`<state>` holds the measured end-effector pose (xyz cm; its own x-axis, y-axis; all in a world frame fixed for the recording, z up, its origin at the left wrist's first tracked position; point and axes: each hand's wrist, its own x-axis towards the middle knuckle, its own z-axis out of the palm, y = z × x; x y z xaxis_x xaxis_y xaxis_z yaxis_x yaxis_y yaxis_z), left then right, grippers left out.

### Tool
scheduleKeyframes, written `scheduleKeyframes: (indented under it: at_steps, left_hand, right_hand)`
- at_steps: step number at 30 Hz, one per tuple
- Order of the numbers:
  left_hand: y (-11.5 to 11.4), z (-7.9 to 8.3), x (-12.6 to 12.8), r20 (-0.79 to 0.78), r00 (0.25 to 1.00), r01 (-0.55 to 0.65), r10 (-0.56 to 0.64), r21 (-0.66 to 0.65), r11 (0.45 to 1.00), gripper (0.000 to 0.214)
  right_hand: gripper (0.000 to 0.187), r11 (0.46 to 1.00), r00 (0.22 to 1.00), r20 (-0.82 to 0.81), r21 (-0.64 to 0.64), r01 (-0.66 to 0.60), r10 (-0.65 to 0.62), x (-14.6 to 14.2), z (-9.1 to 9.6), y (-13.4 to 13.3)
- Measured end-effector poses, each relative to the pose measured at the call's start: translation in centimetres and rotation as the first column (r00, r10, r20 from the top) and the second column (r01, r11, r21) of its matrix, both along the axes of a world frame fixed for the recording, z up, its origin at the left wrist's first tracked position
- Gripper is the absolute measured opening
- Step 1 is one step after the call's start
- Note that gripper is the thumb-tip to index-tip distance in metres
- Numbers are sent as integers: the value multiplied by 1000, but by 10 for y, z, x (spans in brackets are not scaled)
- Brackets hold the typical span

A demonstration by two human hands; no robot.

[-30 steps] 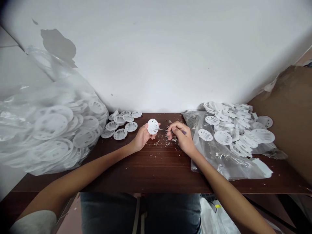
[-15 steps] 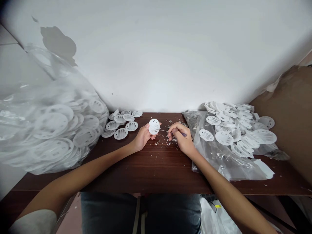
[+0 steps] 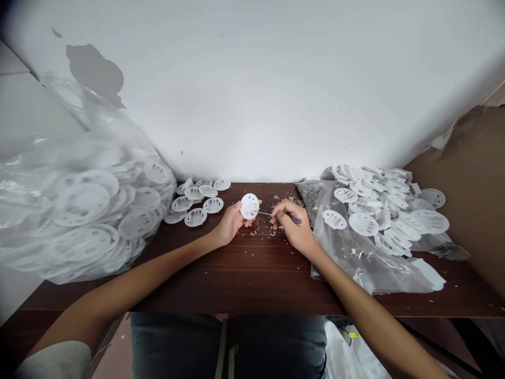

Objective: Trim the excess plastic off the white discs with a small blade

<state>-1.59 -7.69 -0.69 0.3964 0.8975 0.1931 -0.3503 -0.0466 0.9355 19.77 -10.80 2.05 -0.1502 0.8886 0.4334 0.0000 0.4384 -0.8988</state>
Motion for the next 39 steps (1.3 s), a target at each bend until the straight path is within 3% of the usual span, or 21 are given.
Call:
scheduleKeyframes:
  at_steps: [16, 28, 36, 39]
  left_hand:
    - [0, 1, 0, 1, 1000, 12, -12, -14, 1000, 64]
    - [-7, 4, -5, -101, 992, 86, -81, 42, 995, 61]
    - [-5, 2, -4, -110, 988, 114, -106, 71, 991, 58]
    - [-4, 0, -3, -71, 991, 115, -110, 72, 991, 57]
  right_hand:
    - [18, 1000, 1000, 10, -5, 9, -9, 0, 0, 0]
    - [28, 981, 981, 195, 187, -44, 7, 1, -7, -1]
    - [29, 978, 977, 213, 205, -49, 5, 4, -2, 0]
    - [26, 991, 991, 134, 132, 0, -18, 6, 2, 3]
